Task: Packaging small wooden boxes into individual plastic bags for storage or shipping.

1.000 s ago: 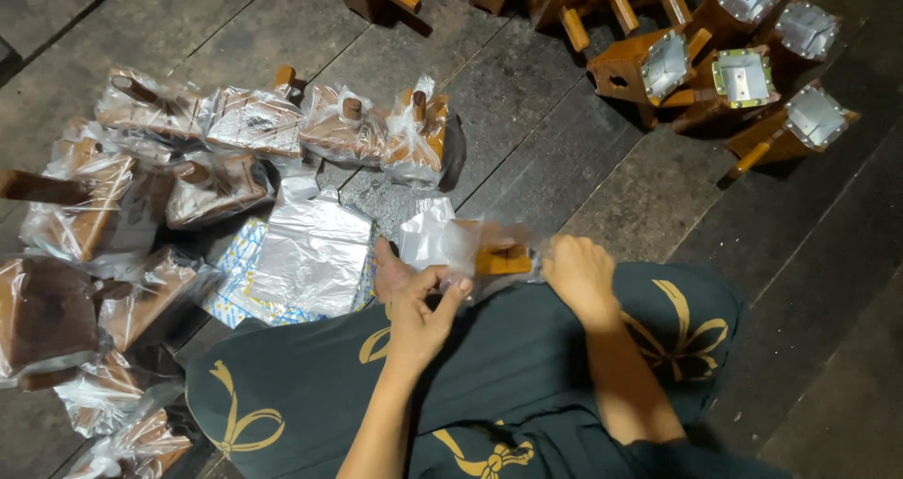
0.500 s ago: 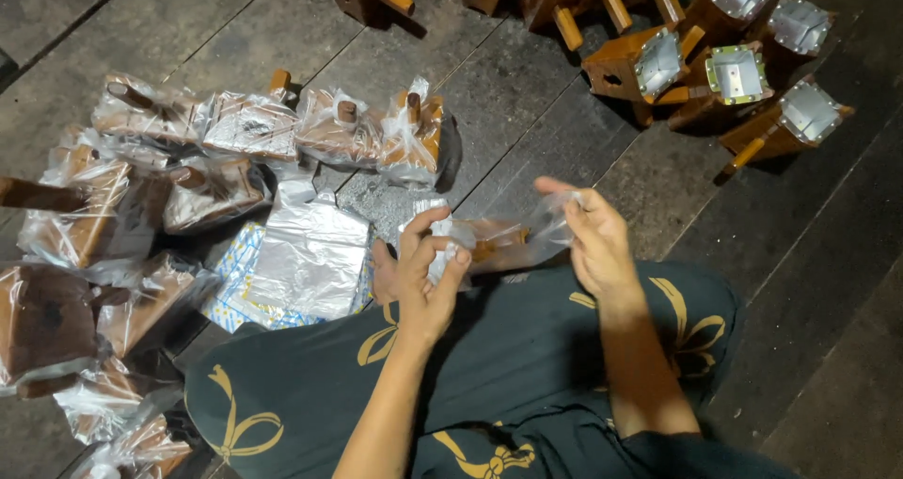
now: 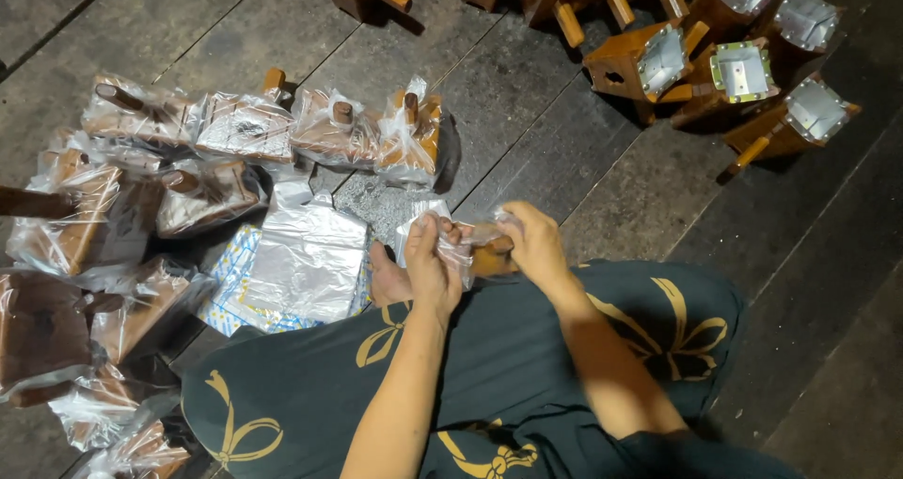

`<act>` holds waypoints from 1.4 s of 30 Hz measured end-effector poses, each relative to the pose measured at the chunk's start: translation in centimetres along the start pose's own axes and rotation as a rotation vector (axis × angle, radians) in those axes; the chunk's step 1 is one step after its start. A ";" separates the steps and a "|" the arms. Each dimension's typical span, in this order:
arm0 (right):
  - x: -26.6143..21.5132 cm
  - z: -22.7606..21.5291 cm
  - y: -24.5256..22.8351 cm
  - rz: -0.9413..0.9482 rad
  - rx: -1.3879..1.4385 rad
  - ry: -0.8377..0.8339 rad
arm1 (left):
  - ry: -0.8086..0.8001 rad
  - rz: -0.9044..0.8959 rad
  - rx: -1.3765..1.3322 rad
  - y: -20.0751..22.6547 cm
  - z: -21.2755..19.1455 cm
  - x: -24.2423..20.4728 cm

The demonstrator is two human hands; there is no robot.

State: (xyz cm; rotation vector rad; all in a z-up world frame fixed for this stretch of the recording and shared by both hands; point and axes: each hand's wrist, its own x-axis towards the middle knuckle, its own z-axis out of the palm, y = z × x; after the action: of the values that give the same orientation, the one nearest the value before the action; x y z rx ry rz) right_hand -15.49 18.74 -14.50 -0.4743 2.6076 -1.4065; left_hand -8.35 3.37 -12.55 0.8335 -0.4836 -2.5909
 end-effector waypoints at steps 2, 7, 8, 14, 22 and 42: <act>0.4 1.0 2.6 -0.175 -0.270 -0.032 | 0.056 -0.015 0.084 -0.3 -0.4 0.1; 3.0 0.5 1.2 -0.069 -0.110 -0.150 | -0.142 0.095 0.822 -0.3 -0.2 0.2; 3.6 0.3 0.7 0.018 0.066 -0.224 | -0.183 0.121 0.956 -0.7 -0.2 0.5; 3.0 0.1 -1.1 0.077 0.438 -0.423 | -0.336 0.294 1.320 0.7 1.4 -0.9; 1.2 0.4 -4.5 0.199 0.791 -0.106 | -0.339 -0.020 0.887 1.4 0.4 0.2; 0.0 -3.8 -6.1 -0.495 -0.295 -0.219 | -0.154 0.107 0.970 2.7 1.5 -1.5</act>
State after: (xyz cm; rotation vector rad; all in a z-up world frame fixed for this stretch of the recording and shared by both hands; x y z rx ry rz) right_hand -15.24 18.61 -7.37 -1.3067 2.6240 -0.9907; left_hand -7.45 1.98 -9.53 0.8208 -1.8415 -2.2460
